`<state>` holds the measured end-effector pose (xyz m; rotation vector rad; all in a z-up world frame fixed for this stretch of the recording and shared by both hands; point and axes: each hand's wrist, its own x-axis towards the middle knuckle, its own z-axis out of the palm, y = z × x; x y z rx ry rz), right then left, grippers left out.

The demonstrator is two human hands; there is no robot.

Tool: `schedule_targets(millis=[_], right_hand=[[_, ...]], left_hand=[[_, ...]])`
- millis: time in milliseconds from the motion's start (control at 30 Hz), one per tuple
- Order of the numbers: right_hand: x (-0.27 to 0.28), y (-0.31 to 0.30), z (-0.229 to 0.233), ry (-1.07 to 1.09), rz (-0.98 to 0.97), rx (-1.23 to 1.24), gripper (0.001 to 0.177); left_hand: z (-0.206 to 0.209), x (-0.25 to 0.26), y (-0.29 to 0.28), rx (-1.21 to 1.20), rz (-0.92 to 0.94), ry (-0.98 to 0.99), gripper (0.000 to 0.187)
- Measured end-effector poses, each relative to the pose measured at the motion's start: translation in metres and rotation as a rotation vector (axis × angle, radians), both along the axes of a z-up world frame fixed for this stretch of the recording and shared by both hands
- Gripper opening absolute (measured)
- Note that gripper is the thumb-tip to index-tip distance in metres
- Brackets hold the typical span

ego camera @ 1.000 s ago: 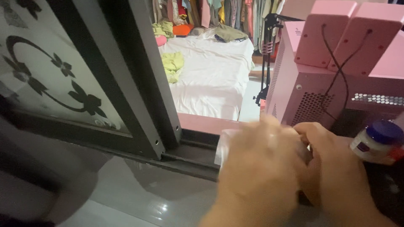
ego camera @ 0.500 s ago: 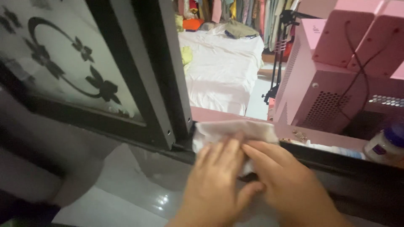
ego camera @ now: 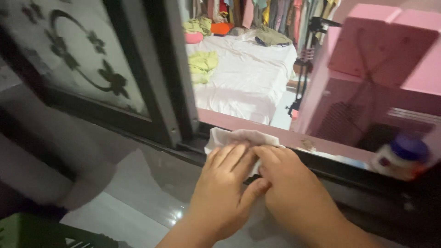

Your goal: Cleaning a sliding glass door and its metal frame using a wet wipe.

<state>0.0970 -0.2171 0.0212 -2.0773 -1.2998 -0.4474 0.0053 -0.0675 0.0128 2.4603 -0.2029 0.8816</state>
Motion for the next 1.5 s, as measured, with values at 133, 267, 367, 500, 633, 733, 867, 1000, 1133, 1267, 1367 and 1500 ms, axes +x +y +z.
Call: schedule_targets(millis=[133,267,367,500,633,733,867,1000,1133,1267,1367,1500], right_hand=[[-0.001,-0.072,0.001,0.055,-0.103,-0.039,0.054],[0.0,-0.116,0.002,0.052,-0.174,-0.056,0.053],[-0.009,-0.12,0.005,0.03,-0.145,-0.061,0.052],[-0.018,-0.097,0.002,-0.093,-0.032,-0.001,0.051],[-0.018,-0.046,-0.003,-0.109,0.014,0.001,0.057],[-0.024,0.004,-0.004,-0.162,0.067,-0.028,0.061],[-0.028,0.038,-0.001,-0.118,0.075,-0.075,0.059],[-0.026,0.018,-0.005,-0.099,0.058,-0.093,0.062],[-0.026,-0.033,0.001,-0.09,0.041,-0.131,0.067],[-0.022,-0.103,-0.013,-0.113,-0.001,-0.158,0.077],[-0.019,-0.148,-0.02,-0.129,-0.023,-0.165,0.084],[-0.017,-0.171,-0.02,-0.165,-0.015,-0.202,0.09]], left_hand=[[-0.009,0.014,-0.066,0.083,-0.056,-0.109,0.058],[-0.008,0.021,-0.112,0.036,-0.076,-0.152,0.052],[-0.014,0.018,-0.113,0.051,-0.045,-0.145,0.048],[-0.024,0.017,-0.082,0.113,-0.011,-0.097,0.039],[-0.027,0.014,-0.024,0.125,0.017,-0.148,0.037],[-0.027,0.008,0.027,0.104,0.131,-0.145,0.026],[-0.019,0.01,0.06,-0.014,0.131,-0.164,0.021],[-0.023,0.022,0.044,0.012,0.177,-0.273,0.024],[-0.022,0.026,-0.006,-0.002,0.164,-0.253,0.025],[-0.025,0.032,-0.074,0.034,0.114,-0.227,0.026],[-0.027,0.034,-0.119,0.001,0.066,-0.233,0.028],[-0.032,0.032,-0.146,0.009,0.047,-0.264,0.026]])
